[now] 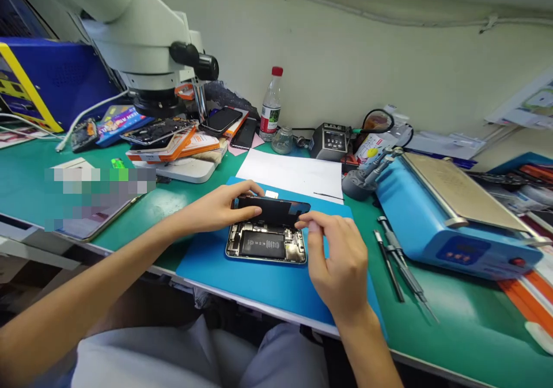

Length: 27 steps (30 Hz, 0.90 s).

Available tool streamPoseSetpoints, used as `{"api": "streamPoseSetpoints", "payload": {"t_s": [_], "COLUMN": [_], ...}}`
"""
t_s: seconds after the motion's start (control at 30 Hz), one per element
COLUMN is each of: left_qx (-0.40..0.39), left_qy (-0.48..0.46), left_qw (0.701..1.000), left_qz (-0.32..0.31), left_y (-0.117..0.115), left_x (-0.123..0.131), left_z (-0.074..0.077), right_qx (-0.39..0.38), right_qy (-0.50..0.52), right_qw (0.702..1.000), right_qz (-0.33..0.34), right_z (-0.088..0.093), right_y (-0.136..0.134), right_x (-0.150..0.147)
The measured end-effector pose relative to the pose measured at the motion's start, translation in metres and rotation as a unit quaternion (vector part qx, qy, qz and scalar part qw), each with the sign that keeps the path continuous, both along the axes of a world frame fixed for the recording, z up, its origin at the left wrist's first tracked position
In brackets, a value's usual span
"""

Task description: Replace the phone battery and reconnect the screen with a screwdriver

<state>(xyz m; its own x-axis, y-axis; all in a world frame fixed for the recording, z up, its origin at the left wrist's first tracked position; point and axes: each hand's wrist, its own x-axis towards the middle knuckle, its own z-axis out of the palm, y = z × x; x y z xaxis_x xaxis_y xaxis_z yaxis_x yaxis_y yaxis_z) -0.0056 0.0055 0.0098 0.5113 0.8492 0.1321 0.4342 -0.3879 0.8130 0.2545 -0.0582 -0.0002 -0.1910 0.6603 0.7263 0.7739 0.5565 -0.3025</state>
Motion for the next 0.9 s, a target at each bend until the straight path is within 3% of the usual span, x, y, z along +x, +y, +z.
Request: {"api": "streamPoseSetpoints", "payload": {"t_s": [0.17, 0.4, 0.57, 0.7, 0.9], "left_qx": [0.011, 0.021, 0.040, 0.061, 0.070], "left_qy": [0.001, -0.005, -0.012, -0.010, -0.014], "left_qw": [1.000, 0.999, 0.994, 0.989, 0.988], "left_qz": [0.005, -0.037, -0.104, -0.135, -0.140], "left_y": [-0.016, -0.033, -0.036, -0.036, -0.037], "left_x": [0.003, -0.002, -0.007, -0.008, -0.007], "left_z": [0.008, 0.004, -0.005, -0.008, -0.009], "right_qx": [-0.032, -0.041, -0.060, -0.131, -0.224], "right_qy": [0.158, 0.175, 0.168, 0.090, -0.169], "right_qw": [0.984, 0.980, 0.979, 0.983, 0.959], "right_qz": [-0.079, -0.090, -0.100, -0.086, 0.025], "right_z": [0.006, 0.004, 0.008, 0.026, 0.049], "right_y": [-0.006, -0.004, -0.001, 0.011, 0.058], "right_x": [0.002, 0.006, 0.009, 0.017, 0.003]}}
